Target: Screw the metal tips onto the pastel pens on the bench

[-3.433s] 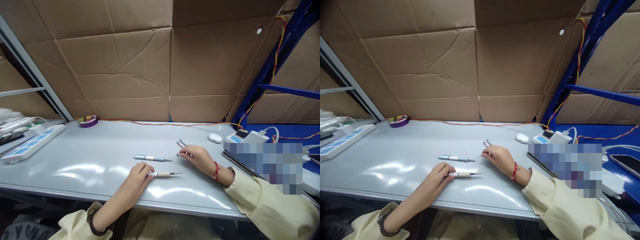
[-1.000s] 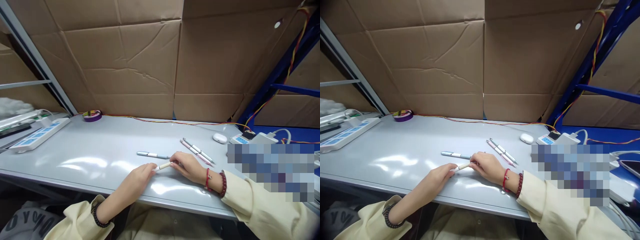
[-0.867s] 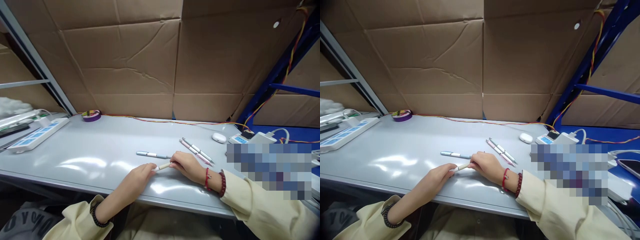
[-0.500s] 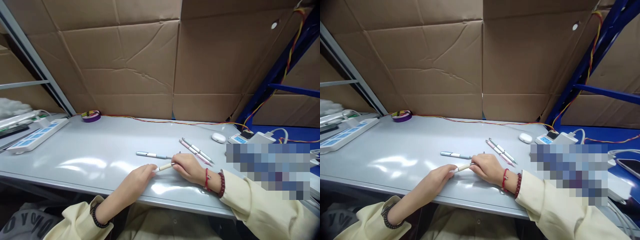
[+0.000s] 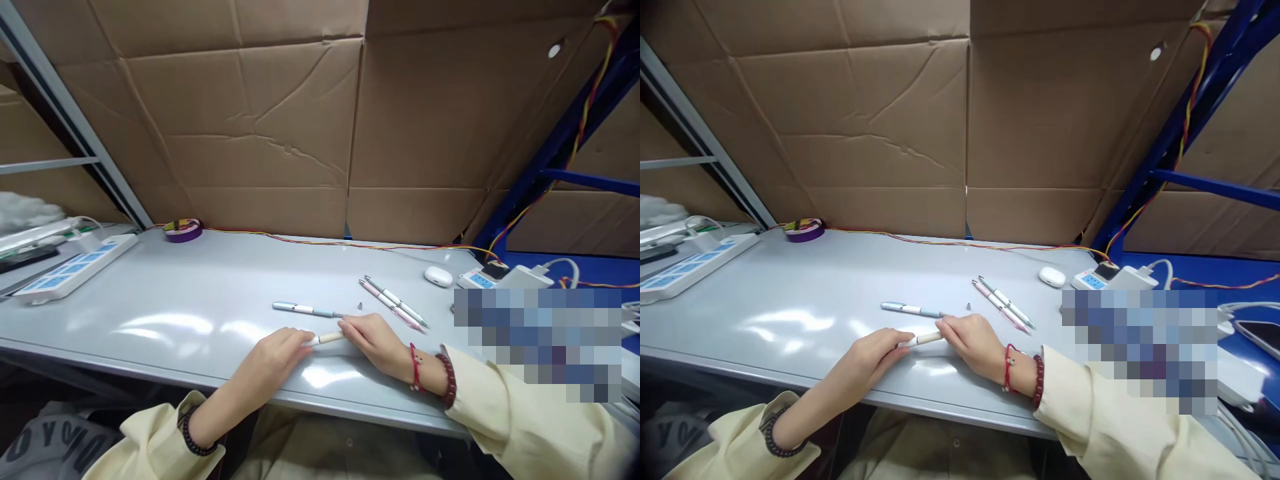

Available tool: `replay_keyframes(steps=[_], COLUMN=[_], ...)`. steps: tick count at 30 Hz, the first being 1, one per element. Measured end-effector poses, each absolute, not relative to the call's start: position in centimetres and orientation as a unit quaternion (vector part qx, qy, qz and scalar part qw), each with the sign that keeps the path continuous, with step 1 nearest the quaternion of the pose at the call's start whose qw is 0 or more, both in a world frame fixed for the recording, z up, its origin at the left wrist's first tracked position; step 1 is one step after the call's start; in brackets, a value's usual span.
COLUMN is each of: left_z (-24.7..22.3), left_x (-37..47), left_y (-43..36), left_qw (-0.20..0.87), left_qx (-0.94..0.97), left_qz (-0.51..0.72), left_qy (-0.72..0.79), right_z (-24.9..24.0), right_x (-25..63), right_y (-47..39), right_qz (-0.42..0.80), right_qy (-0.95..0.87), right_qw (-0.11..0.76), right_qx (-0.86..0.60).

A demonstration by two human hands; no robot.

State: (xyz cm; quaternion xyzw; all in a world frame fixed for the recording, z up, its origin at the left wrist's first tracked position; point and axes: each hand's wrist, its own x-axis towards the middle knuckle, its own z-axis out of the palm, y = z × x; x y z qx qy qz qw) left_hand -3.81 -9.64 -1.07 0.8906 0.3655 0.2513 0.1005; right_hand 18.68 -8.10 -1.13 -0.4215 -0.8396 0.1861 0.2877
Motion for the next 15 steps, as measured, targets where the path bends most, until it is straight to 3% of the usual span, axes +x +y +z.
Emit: replay_keyframes(steps=[5, 15], left_z=[-1.5, -1.5], left_x=[-4.0, -4.1], left_y=[-9.8, -9.9], left_qw=[0.065, 0.066], left_qx=[0.893, 0.888], left_qz=[0.275, 0.296], left_qy=[0.351, 0.346], right_z=[-0.8, -0.2], right_x=[18.5, 18.7], right_y=[-8.2, -8.3], right_qz=[0.317, 0.347], right_qy=[-0.782, -0.791], right_qw=[0.331, 0.323], right_qx=[-0.422, -0.386])
